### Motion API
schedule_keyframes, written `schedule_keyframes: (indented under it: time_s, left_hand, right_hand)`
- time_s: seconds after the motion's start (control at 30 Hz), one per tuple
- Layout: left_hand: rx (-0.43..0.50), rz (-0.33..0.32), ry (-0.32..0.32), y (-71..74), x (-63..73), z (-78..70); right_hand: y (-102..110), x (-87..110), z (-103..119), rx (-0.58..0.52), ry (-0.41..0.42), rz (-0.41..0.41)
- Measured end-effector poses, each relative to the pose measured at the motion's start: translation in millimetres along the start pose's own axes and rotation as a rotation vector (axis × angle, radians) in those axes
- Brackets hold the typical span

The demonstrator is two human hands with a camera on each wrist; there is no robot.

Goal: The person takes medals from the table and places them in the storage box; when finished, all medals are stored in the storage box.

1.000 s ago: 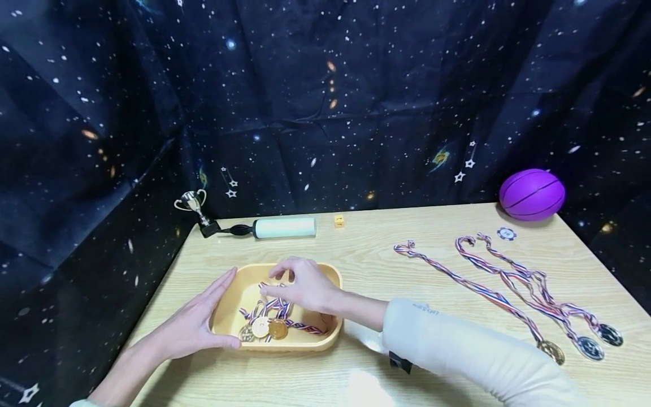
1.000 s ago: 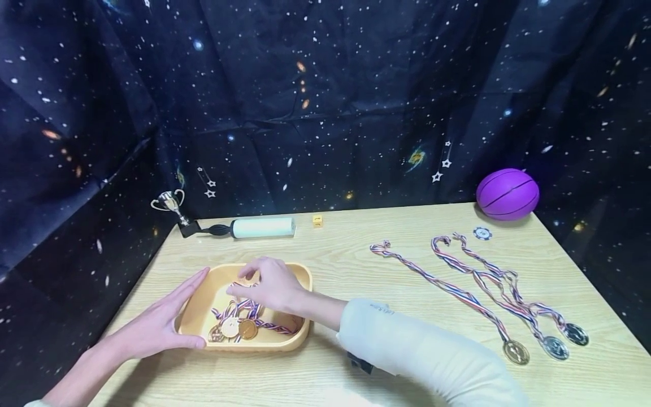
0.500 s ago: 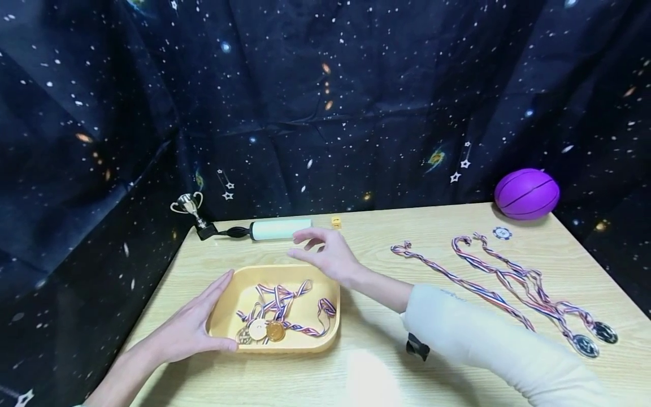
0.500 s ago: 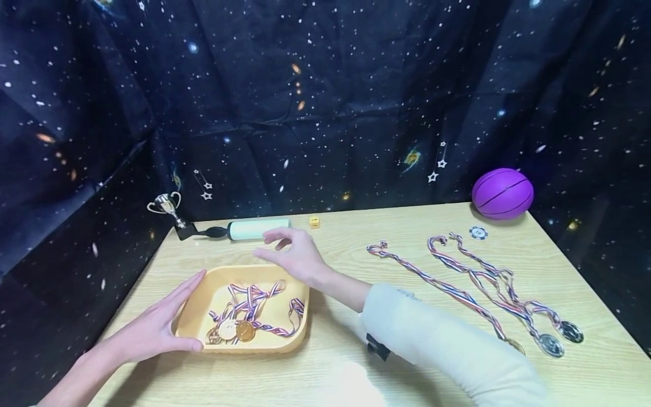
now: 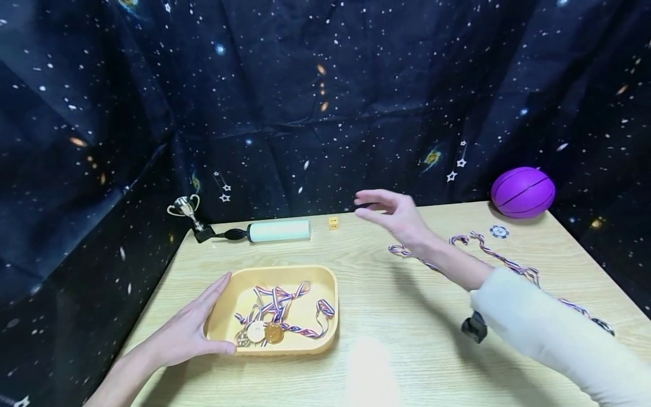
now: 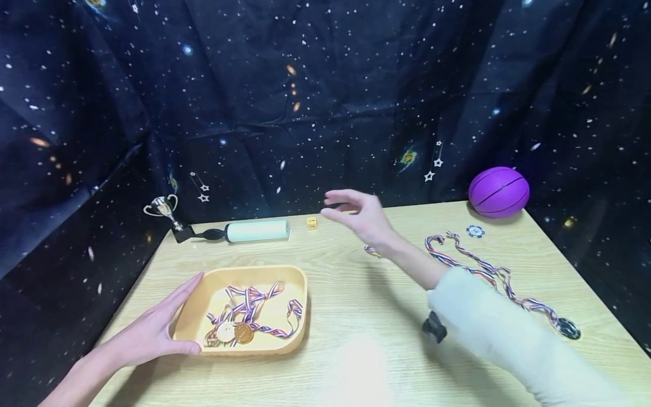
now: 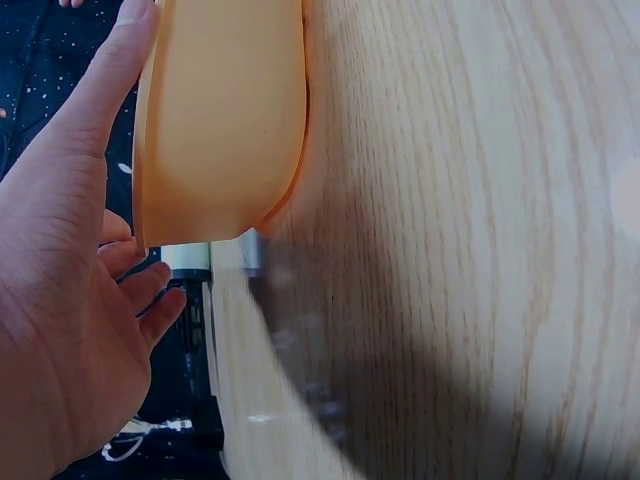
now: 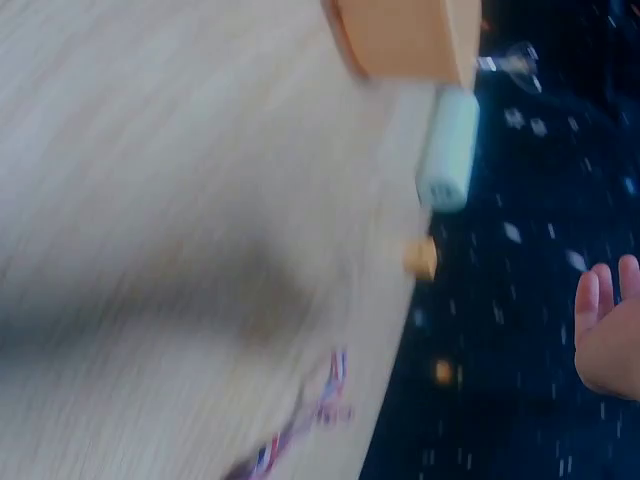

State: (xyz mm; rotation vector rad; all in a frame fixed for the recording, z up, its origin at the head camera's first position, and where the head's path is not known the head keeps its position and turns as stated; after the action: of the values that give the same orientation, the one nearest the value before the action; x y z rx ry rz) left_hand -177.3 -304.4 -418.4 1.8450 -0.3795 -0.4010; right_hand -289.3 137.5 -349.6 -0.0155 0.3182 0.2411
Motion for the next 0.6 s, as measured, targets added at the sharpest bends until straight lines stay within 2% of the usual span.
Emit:
schedule_keyframes:
  time_s: [0.13, 0.23, 0.4, 0.6]
  left_hand:
    - [-0.002, 0.001, 0.001, -0.5, 0.3, 0.3]
    - [-0.005, 0.001, 0.002, -1.2, 1.3, 0.3]
    - [0.003, -0.004, -0.005, -1.1, 2.5, -0.7]
    - [-0.002, -0.006, -0.010, 0.1, 1.2, -1.9]
  right_hand:
    - [42.0, 11.0, 5.8, -0.027, -0.003, -0.014]
    - [70.5, 25.3, 7.4, -0.026, -0.027, 0.006]
    - [110.9, 59.0, 9.4, 0.068, -0.114, 0.040]
    - [154.9, 102.1, 7.1, 0.233, -0.193, 0.096]
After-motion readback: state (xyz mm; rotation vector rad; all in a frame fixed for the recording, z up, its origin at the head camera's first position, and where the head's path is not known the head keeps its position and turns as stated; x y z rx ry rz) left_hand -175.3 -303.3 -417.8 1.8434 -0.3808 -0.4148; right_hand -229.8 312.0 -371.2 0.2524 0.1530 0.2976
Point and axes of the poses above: each hand's wrist, its own x-axis away from the middle knuckle, its own y-axis out of the back of the hand, z = x × y, the point moved 3 cm from there along -x, towards the middle knuckle, and after that the axes turned 8 degrees about -x, right-handed, at the moved point
